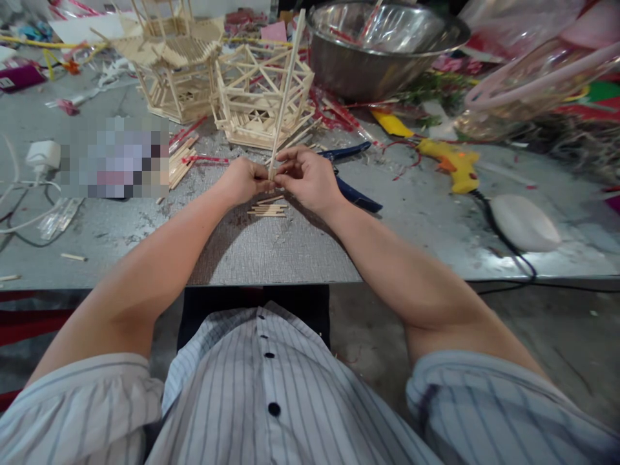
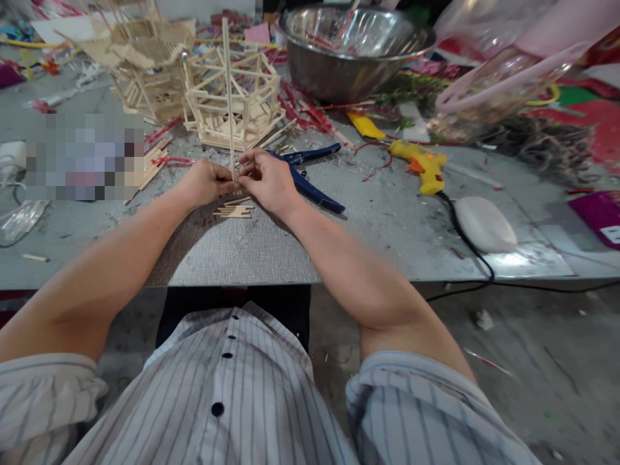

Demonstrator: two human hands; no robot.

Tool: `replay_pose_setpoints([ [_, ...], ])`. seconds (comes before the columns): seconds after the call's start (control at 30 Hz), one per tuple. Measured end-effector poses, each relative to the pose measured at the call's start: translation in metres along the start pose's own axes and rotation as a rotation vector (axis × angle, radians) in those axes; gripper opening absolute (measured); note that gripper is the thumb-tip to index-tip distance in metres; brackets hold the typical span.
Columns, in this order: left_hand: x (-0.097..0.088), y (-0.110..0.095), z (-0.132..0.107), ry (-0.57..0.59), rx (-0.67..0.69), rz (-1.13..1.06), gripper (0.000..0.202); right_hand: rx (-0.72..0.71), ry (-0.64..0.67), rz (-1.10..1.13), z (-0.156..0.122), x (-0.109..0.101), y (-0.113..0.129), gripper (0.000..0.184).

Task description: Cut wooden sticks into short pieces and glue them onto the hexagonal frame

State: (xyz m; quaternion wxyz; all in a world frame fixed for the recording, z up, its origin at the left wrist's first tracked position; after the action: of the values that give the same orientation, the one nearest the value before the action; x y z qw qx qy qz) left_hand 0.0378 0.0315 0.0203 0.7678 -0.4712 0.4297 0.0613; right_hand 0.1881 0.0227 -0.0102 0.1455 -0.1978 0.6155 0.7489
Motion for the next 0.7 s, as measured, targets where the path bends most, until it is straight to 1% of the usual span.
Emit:
replay_pose_setpoints([
  [0.1,0.001,0.001,0.0,0.006,0.027,-0.014,0.023,0.007,0.001,-0.011,-0.002,0.0,0.004,0.036],
  [0.23,0.002,0.001,0.001,0.004,0.059,0.011,0.019,-0.002,-0.001,-0.01,-0.004,-0.001,0.011,0.016],
  [0.3,0.002,0.0,0.001,0.006,0.065,0.027,0.016,-0.004,-0.003,0.007,-0.005,-0.001,0.014,0.009],
  [0.4,0.001,-0.001,0.001,0.013,0.047,0.051,0.012,0.019,0.015,0.031,-0.004,-0.001,0.014,0.009],
  [0.47,-0.001,-0.002,-0.001,0.02,0.036,0.053,0.014,0.043,0.035,0.05,-0.003,-0.001,0.013,0.009],
  [0.6,-0.004,-0.005,-0.004,0.051,0.003,-0.028,0.016,0.089,0.045,0.11,-0.002,-0.004,0.012,0.012],
  [0.7,-0.01,-0.005,-0.006,0.019,-0.024,-0.082,0.013,0.105,0.015,0.115,-0.001,-0.009,0.011,0.011],
])
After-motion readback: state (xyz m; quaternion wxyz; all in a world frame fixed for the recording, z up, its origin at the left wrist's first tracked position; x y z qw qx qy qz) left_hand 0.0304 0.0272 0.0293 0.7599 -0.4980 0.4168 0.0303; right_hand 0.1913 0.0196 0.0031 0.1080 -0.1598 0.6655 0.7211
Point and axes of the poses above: each hand's wrist, its own z-axis towards the middle knuckle, its own x-axis out of the palm, y = z × x, the point moved 4 cm from there along z, towards the middle knuckle, and after that the axes turned 12 degrees about x, right-handed, at the moved point
